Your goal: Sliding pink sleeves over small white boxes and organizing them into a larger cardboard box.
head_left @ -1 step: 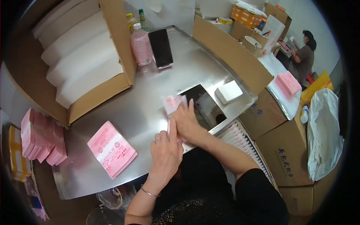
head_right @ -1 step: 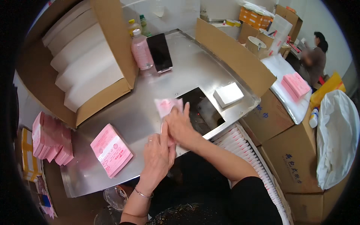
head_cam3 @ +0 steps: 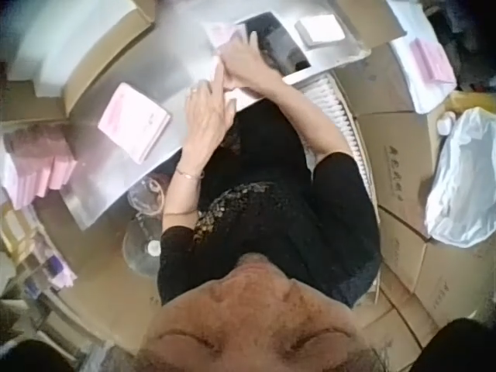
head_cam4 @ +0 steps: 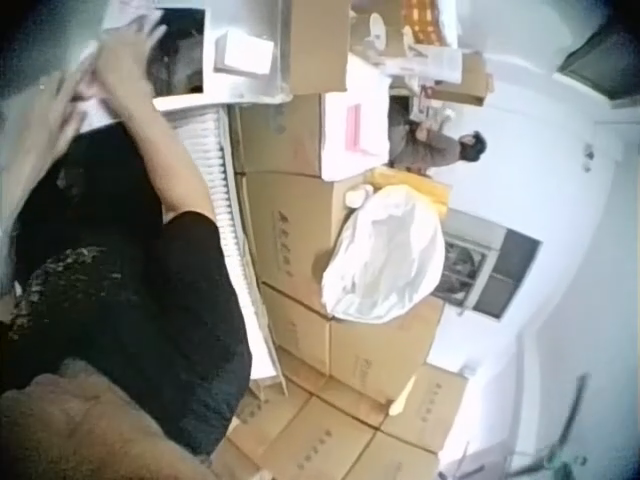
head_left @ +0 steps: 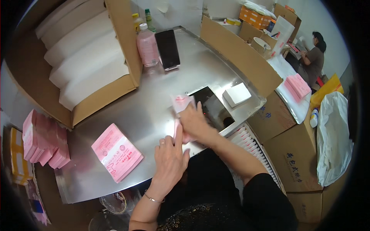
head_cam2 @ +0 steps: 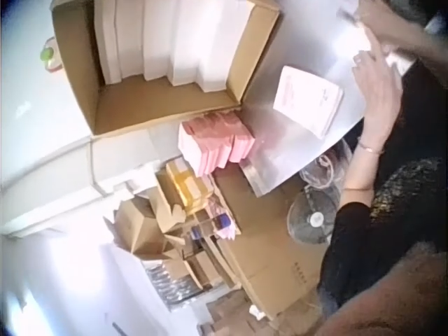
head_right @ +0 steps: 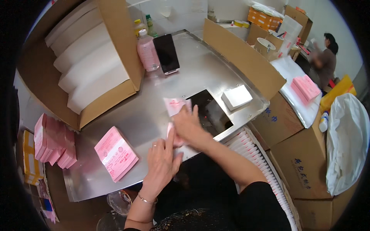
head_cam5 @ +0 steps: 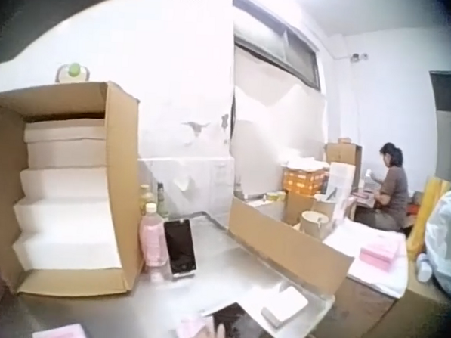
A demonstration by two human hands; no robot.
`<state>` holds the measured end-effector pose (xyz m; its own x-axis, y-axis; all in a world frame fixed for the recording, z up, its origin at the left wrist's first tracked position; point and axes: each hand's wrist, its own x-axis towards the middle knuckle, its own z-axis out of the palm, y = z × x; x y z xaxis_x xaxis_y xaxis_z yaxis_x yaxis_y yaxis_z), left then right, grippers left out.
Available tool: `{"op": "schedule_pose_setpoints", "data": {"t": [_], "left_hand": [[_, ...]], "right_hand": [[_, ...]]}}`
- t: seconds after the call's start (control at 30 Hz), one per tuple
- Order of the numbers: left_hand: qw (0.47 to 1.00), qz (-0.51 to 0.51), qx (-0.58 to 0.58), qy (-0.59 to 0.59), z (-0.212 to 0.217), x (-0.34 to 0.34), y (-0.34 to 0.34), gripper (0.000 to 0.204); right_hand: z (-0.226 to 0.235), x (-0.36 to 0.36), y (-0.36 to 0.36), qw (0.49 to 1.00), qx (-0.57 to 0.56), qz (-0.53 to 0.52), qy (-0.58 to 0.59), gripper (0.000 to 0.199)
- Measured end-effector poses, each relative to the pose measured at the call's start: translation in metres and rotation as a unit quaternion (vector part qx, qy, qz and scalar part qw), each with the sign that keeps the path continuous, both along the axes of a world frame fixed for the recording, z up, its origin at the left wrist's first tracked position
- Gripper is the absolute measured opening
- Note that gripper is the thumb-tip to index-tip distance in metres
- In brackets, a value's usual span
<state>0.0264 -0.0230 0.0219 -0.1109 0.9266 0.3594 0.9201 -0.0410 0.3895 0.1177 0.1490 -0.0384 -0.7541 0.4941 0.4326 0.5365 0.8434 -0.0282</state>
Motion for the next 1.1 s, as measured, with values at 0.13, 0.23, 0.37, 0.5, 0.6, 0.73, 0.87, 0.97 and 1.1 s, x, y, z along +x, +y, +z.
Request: {"op": "schedule_pose_setpoints", "data": {"t": [0.13, 0.23, 0.37, 0.5, 0.6, 0.73, 0.87, 0.97, 1.1], "left_hand": [[0.998, -0.047, -0.016, -0.041, -0.008, -0.015, -0.028, 0.057], [0.993, -0.069, 0.044, -0.084, -0.008, -0.024, -0.044, 0.026], [0.964, 0.222, 0.145, 0.023, 0.015, -0.076, -0.083, 0.023], [0.959, 0.274, 0.017, 0.066, 0.006, -0.108, -0.088, 0.022], [0.976, 0.209, -0.041, 0.047, 0.002, -0.118, -0.086, 0.015], [0.983, 0.165, 0.069, 0.050, 0.023, -0.088, -0.069, 0.016], [0.997, -0.045, 0.046, 0.030, -0.001, -0.030, -0.018, 0.023], [0.998, -0.036, 0.042, -0.006, -0.028, -0.022, -0.002, 0.029], [0.993, -0.084, 0.023, -0.080, -0.026, -0.003, 0.007, 0.034]], "right_hand": [[-0.003, 0.047, 0.031, 0.984, -0.161, -0.023, 0.070, 0.015], [0.006, 0.055, 0.029, 0.977, -0.150, -0.076, -0.135, 0.018], [0.043, 0.096, 0.025, 0.987, 0.041, -0.131, 0.088, 0.011], [0.031, 0.131, 0.067, 0.958, 0.121, -0.258, 0.033, 0.011], [0.030, 0.132, 0.079, 0.962, 0.076, -0.253, 0.068, 0.023], [0.029, 0.120, 0.079, 0.963, 0.068, -0.239, 0.107, 0.025], [0.030, 0.132, 0.078, 0.962, 0.030, -0.241, 0.122, 0.023], [0.027, 0.136, 0.082, 0.963, 0.046, -0.234, 0.125, 0.017], [0.036, 0.131, 0.069, 0.962, 0.091, -0.167, 0.196, 0.027]]}}
